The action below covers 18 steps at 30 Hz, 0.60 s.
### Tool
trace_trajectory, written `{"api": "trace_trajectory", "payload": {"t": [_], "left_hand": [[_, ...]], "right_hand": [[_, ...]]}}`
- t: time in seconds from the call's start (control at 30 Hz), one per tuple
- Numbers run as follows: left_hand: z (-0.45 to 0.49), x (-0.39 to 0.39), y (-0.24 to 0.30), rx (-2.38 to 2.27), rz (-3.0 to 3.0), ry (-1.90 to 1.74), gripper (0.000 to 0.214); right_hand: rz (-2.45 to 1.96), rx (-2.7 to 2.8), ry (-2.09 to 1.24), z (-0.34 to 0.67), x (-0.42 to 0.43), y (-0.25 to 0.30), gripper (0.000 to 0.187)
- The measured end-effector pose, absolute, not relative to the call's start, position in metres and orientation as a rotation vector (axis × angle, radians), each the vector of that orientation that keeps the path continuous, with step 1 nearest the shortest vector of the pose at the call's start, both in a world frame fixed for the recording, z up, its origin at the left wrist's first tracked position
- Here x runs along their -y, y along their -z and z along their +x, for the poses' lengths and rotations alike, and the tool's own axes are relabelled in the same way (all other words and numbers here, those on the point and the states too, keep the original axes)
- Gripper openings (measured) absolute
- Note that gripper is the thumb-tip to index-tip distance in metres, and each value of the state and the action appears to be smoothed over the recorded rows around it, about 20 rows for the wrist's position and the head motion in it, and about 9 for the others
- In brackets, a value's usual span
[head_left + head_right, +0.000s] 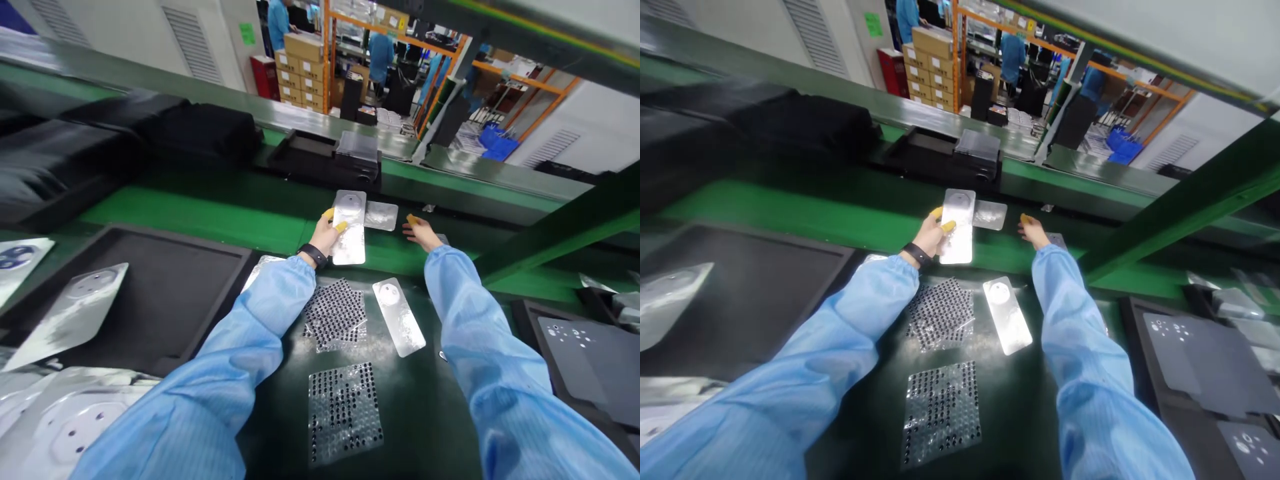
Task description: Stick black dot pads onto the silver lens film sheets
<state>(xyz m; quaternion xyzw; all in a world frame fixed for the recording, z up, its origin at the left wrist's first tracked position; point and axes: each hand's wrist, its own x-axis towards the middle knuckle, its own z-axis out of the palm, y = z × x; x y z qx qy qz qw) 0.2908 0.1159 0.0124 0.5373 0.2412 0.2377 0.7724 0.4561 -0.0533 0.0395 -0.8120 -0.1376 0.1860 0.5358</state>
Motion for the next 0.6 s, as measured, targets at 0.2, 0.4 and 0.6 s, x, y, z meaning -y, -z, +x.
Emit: {"api": "trace_trajectory", "payload": {"t": [0.2, 0.4, 0.6], "left_hand": [[0.272, -0.104, -0.023, -0.530, 1.103, -0.555, 0.058], [0.263, -0.103, -0.026, -0.563, 1.001, -0.649, 0.088], [0.237, -0.118, -0.037, -0.598, 0.916, -0.707, 0.047]], "right_hand": [[-1.710, 0.519, -0.548, 0.405, 0.014, -0.040, 0.038], [-1.784, 0.694, -0.605, 0.365, -0.003, -0.024, 0.024], [-2.221, 0.487, -0.246, 0.422, 0.049, -0.054, 0.029]]}}
